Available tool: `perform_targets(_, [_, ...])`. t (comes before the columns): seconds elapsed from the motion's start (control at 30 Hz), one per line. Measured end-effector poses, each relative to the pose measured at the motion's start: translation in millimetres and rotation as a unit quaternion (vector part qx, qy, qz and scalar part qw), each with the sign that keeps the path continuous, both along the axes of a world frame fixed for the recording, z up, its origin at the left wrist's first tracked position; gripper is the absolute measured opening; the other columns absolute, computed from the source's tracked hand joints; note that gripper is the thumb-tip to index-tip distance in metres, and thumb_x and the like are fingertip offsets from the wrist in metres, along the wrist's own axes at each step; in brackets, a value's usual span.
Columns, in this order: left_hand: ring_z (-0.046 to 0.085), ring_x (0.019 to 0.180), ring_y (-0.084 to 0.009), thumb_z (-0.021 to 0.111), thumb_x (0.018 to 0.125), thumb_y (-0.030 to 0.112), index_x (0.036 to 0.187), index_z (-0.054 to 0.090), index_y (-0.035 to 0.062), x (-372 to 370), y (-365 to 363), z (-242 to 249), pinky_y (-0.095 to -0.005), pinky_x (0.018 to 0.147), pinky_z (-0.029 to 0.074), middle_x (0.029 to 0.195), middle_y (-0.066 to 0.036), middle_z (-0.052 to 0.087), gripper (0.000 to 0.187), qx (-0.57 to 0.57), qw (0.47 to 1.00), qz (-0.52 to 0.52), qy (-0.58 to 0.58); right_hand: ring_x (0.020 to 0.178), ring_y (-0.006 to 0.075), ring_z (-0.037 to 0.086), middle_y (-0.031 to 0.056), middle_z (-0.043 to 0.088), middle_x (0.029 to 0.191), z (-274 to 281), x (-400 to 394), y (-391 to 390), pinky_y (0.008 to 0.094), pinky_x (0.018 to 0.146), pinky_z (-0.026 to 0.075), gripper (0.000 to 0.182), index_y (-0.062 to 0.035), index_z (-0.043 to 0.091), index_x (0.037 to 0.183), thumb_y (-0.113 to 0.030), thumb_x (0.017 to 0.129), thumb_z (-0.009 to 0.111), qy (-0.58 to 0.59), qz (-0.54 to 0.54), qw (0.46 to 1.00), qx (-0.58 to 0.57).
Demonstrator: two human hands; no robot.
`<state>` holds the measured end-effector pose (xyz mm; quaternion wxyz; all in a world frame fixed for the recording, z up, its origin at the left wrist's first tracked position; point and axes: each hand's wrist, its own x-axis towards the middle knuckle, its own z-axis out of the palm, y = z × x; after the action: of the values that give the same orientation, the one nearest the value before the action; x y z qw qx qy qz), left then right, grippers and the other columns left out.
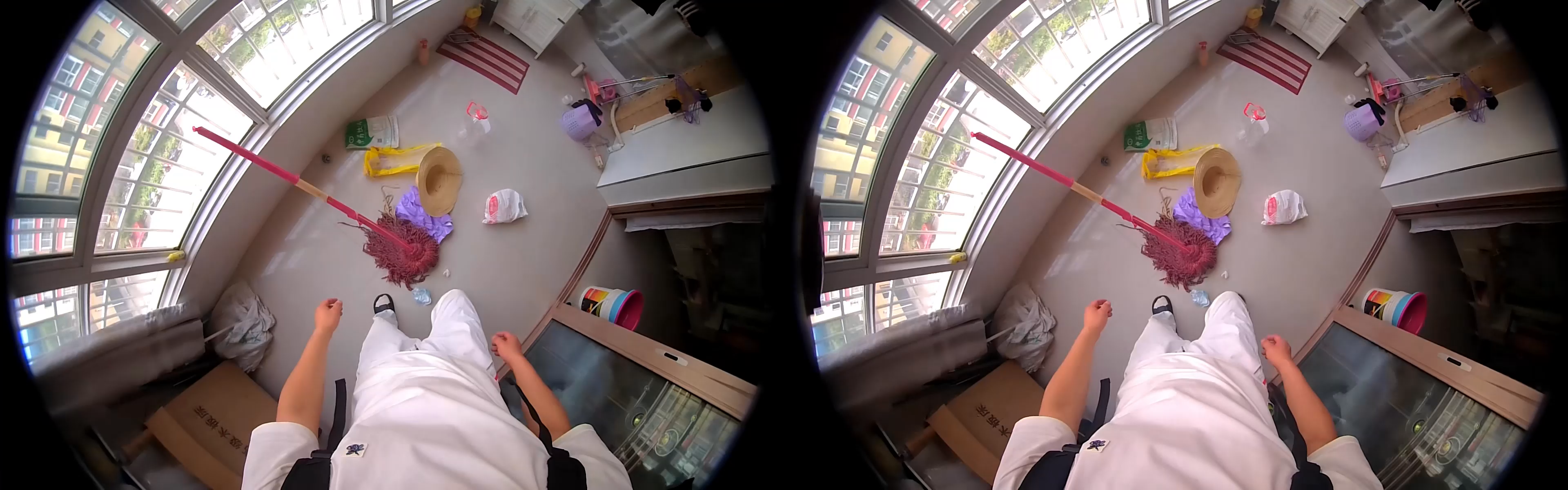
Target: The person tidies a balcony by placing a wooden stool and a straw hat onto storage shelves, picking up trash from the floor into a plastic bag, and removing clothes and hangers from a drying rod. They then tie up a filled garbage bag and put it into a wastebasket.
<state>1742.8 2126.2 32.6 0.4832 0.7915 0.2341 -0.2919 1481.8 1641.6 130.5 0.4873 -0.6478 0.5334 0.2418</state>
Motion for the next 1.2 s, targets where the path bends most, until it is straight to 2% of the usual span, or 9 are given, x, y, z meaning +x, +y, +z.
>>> perform_targets(0.13, [0.064,0.072,-0.0158,0.062,0.087,0.021,0.108,0.062,-0.0042,71,-67,-3,-0.0295,0.067,0.052,0.084,-0.010,0.067,0.033,0.036,0.999,-0.030,0.006,0.075,0.0192,0.066,0.0094,0.068,0.081,-28,43,-58,0.0320,0.068,0.052,0.038,0.0002,0.062,0.110,-0.023,0.081,0.067,-0.028,0.048,0.998,-0.030])
perform_targets(0.23, [0.066,0.074,-0.0191,0.064,0.084,0.027,0.108,0.064,-0.0015,114,-138,-54,-0.0323,0.069,0.053,0.087,-0.013,0.069,0.037,0.060,0.996,-0.058,0.021,0.088,0.0288,0.067,0.0142,0.070,0.092,-25,97,-103,0.0371,0.082,0.052,0.041,-0.0024,0.064,0.109,-0.031,0.080,0.067,0.041,0.165,0.975,-0.140])
perform_targets(0.37, [0.068,0.088,-0.0278,0.065,0.083,0.031,0.110,0.064,-0.0012,159,-240,-158,-0.0366,0.079,0.052,0.094,-0.017,0.070,0.042,0.122,0.984,-0.125,0.026,0.096,0.0319,0.065,0.0170,0.069,0.097,-102,136,-200,0.0403,0.086,0.050,0.043,-0.0031,0.063,0.110,-0.034,0.080,0.066,0.108,0.219,0.960,-0.135])
perform_targets(0.4, [0.068,0.084,-0.0239,0.066,0.084,0.028,0.108,0.064,-0.0014,182,-278,-167,-0.0345,0.077,0.052,0.091,-0.015,0.070,0.038,0.157,0.977,-0.140,0.023,0.090,0.0261,0.067,0.0142,0.069,0.092,-118,159,-229,0.0368,0.080,0.052,0.039,-0.0019,0.063,0.109,-0.030,0.083,0.065,0.115,0.240,0.955,-0.131])
perform_targets(0.63, [0.059,0.109,-0.0369,0.072,0.076,0.027,0.136,0.041,-0.0034,329,-477,-331,-0.0413,0.093,0.046,0.118,-0.026,0.059,0.074,0.222,0.947,-0.197,-0.125,0.075,0.0163,0.063,0.0102,0.065,0.094,-206,216,-399,0.0293,0.066,0.053,0.027,-0.0013,0.053,0.117,-0.018,0.095,0.052,0.094,-0.071,0.991,0.068])
perform_targets(0.8, [0.061,0.096,-0.0419,0.063,0.082,0.029,0.115,0.056,-0.0018,384,-529,-406,-0.0473,0.084,0.049,0.099,-0.026,0.064,0.046,0.263,0.934,-0.241,0.018,0.071,0.0176,0.063,0.0108,0.065,0.093,-238,160,-430,0.0312,0.060,0.054,0.029,-0.0026,0.053,0.117,-0.020,0.095,0.055,0.168,-0.155,0.969,0.091])
perform_targets(0.93, [0.061,0.072,-0.0431,0.055,0.087,0.026,0.081,0.061,0.0023,384,-585,-321,-0.0510,0.063,0.049,0.076,-0.024,0.063,0.025,0.254,0.915,-0.289,-0.123,0.069,0.0182,0.064,0.0108,0.065,0.091,-231,159,-422,0.0313,0.058,0.054,0.026,-0.0028,0.055,0.113,-0.020,0.093,0.057,0.197,-0.173,0.958,0.120])
perform_targets(1.07, [0.059,0.063,-0.0349,0.062,0.081,0.012,0.074,0.055,0.0049,371,-619,-93,-0.0443,0.055,0.048,0.069,-0.013,0.057,0.012,0.205,0.895,-0.254,-0.304,0.070,0.0170,0.064,0.0090,0.065,0.089,-210,211,-415,0.0295,0.061,0.053,0.023,-0.0030,0.057,0.109,-0.019,0.092,0.059,0.110,-0.140,0.973,0.146])
perform_targets(1.2, [0.060,0.059,-0.0266,0.064,0.073,0.011,0.077,0.055,0.0084,336,-575,-14,-0.0386,0.052,0.048,0.068,-0.008,0.055,0.009,0.278,0.815,-0.404,-0.308,0.078,0.0157,0.063,0.0076,0.064,0.096,-164,331,-402,0.0278,0.071,0.052,0.030,-0.0005,0.056,0.113,-0.021,0.091,0.062,-0.022,-0.029,0.986,0.162])
